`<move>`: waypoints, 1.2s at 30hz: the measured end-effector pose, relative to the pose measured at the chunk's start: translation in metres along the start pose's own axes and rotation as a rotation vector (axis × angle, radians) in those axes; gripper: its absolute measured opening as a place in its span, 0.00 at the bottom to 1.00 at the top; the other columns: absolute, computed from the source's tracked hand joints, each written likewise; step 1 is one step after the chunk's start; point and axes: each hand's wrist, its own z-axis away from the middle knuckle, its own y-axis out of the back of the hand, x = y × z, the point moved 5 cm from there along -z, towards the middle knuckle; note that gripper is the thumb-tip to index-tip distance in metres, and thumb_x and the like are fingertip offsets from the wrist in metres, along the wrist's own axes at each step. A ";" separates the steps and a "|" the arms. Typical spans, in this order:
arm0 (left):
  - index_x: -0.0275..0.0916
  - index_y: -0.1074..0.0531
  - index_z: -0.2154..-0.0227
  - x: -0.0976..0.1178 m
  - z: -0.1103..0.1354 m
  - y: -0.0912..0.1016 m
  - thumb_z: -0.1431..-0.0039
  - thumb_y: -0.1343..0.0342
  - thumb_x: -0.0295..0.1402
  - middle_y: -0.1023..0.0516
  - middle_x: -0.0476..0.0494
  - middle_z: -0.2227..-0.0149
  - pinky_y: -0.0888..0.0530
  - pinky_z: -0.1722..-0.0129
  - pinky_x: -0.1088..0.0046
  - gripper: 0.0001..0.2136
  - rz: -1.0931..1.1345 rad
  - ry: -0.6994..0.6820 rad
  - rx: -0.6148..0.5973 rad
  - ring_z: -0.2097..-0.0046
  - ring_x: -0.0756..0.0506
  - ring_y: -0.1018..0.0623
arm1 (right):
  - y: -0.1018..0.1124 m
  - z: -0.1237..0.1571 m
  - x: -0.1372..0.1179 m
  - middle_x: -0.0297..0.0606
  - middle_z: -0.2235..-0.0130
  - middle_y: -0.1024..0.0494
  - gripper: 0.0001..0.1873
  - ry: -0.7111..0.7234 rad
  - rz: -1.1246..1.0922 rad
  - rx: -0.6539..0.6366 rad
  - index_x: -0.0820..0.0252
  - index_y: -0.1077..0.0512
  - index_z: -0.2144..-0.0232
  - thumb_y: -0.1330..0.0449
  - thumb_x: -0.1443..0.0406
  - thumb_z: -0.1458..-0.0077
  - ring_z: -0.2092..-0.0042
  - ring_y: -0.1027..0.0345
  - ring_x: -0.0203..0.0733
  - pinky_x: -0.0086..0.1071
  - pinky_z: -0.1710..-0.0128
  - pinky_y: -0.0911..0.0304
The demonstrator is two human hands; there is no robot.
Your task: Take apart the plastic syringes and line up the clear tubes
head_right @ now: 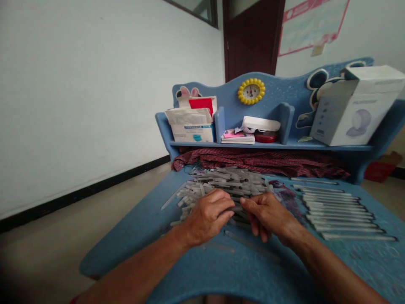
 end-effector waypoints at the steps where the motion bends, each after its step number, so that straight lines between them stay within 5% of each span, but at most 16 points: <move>1: 0.35 0.28 0.67 0.001 0.001 0.000 0.44 0.48 0.27 0.28 0.43 0.67 0.30 0.62 0.70 0.04 -0.028 -0.010 -0.004 0.63 0.46 0.29 | -0.001 0.000 0.001 0.31 0.89 0.32 0.25 -0.005 -0.011 -0.007 0.59 0.40 0.87 0.49 0.49 0.48 0.91 0.45 0.29 0.24 0.90 0.54; 18: 0.36 0.32 0.70 0.019 0.004 0.000 0.36 0.62 0.29 0.31 0.45 0.70 0.35 0.68 0.69 0.13 -0.394 -0.157 0.058 0.67 0.46 0.33 | -0.007 0.002 0.005 0.33 0.91 0.32 0.24 -0.055 -0.090 -0.044 0.58 0.40 0.86 0.50 0.50 0.47 0.91 0.46 0.31 0.24 0.91 0.56; 28: 0.37 0.33 0.71 0.017 0.004 0.001 0.36 0.59 0.30 0.32 0.46 0.72 0.36 0.69 0.69 0.12 -0.382 -0.139 0.065 0.68 0.47 0.34 | -0.004 0.002 -0.002 0.31 0.83 0.28 0.20 0.142 0.008 -0.038 0.59 0.36 0.81 0.42 0.50 0.52 0.86 0.39 0.31 0.24 0.86 0.47; 36: 0.35 0.32 0.68 0.012 -0.001 0.015 0.40 0.51 0.33 0.28 0.43 0.68 0.33 0.64 0.69 0.07 -0.307 -0.108 0.047 0.63 0.45 0.30 | -0.003 0.000 0.000 0.31 0.84 0.29 0.22 0.121 0.046 -0.016 0.58 0.37 0.82 0.46 0.47 0.51 0.86 0.40 0.32 0.26 0.86 0.47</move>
